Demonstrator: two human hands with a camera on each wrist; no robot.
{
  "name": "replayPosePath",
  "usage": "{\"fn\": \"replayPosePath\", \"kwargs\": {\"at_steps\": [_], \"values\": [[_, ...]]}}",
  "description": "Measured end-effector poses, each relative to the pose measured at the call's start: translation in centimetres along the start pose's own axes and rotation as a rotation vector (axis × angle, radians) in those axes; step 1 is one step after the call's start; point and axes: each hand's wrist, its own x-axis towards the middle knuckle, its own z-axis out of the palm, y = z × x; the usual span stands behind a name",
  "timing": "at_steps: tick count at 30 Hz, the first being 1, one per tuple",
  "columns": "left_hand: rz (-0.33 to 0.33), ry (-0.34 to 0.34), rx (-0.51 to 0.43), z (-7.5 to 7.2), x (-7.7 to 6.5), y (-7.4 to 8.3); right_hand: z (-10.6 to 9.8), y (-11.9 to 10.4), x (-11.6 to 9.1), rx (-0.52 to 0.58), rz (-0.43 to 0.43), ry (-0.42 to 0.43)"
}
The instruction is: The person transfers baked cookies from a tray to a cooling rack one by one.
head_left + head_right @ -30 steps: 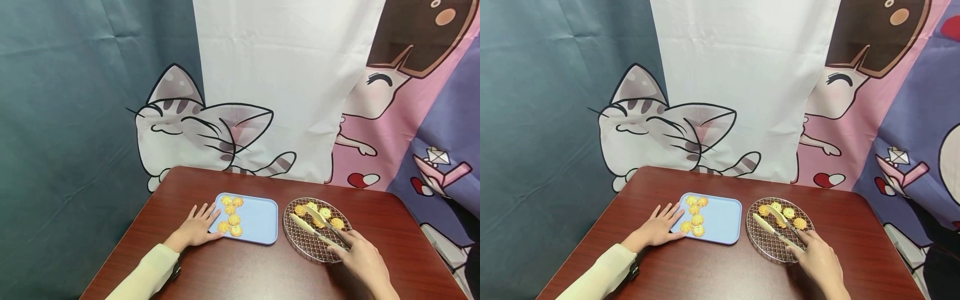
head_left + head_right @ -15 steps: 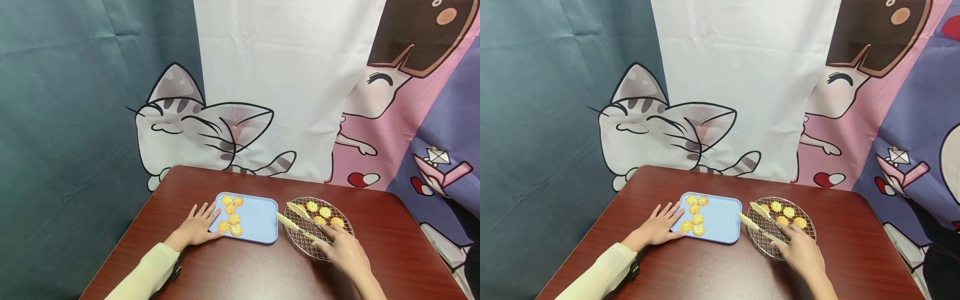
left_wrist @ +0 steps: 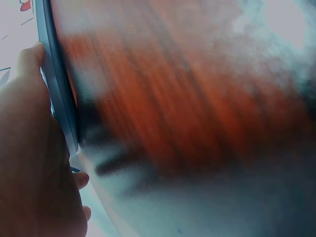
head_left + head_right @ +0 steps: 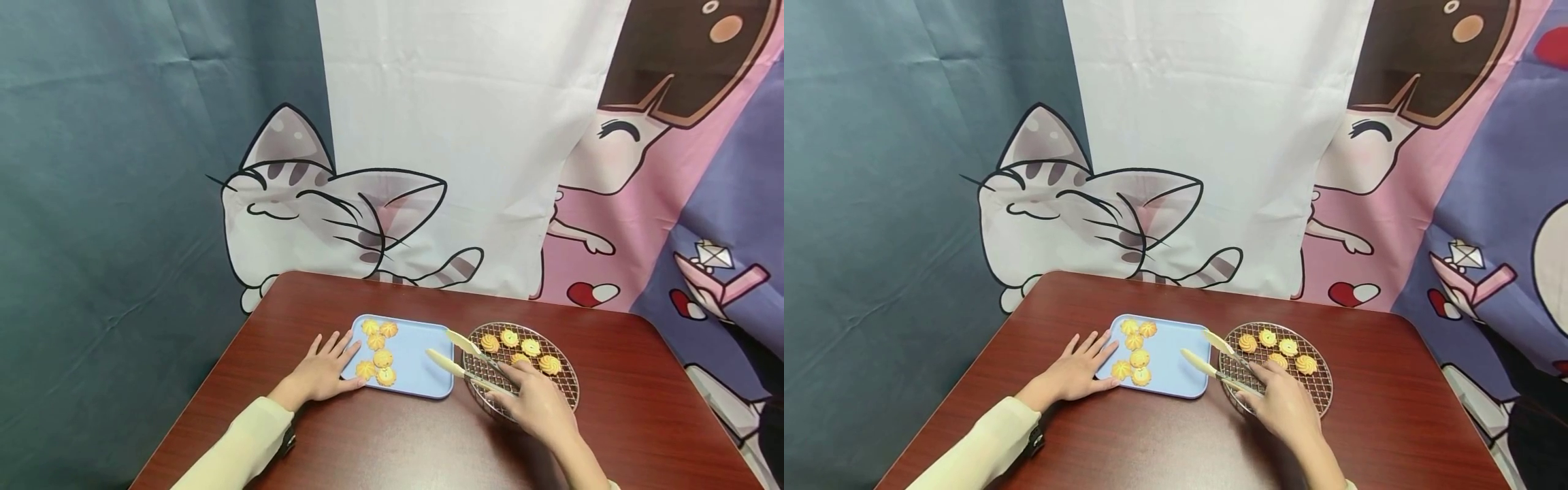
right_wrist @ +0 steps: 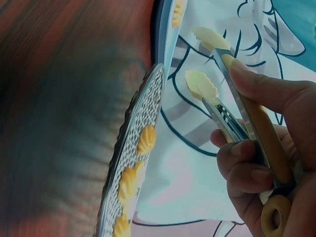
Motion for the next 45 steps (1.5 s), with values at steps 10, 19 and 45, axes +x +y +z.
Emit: {"fn": "replayPosePath", "kwargs": {"at_steps": [10, 19, 45], "values": [[-0.015, -0.006, 0.018, 0.2, -0.1, 0.0, 1.1, -1.3, 0.8, 0.017, -0.016, -0.018], [-0.007, 0.009, 0.011, 0.2, -0.2, 0.0, 1.7, -2.6, 1.4, 0.05, 0.002, -0.071], [0.002, -0.009, 0.012, -0.6, -0.3, 0.2, 3.3, -5.1, 3.1, 0.079, -0.018, -0.141]]}}
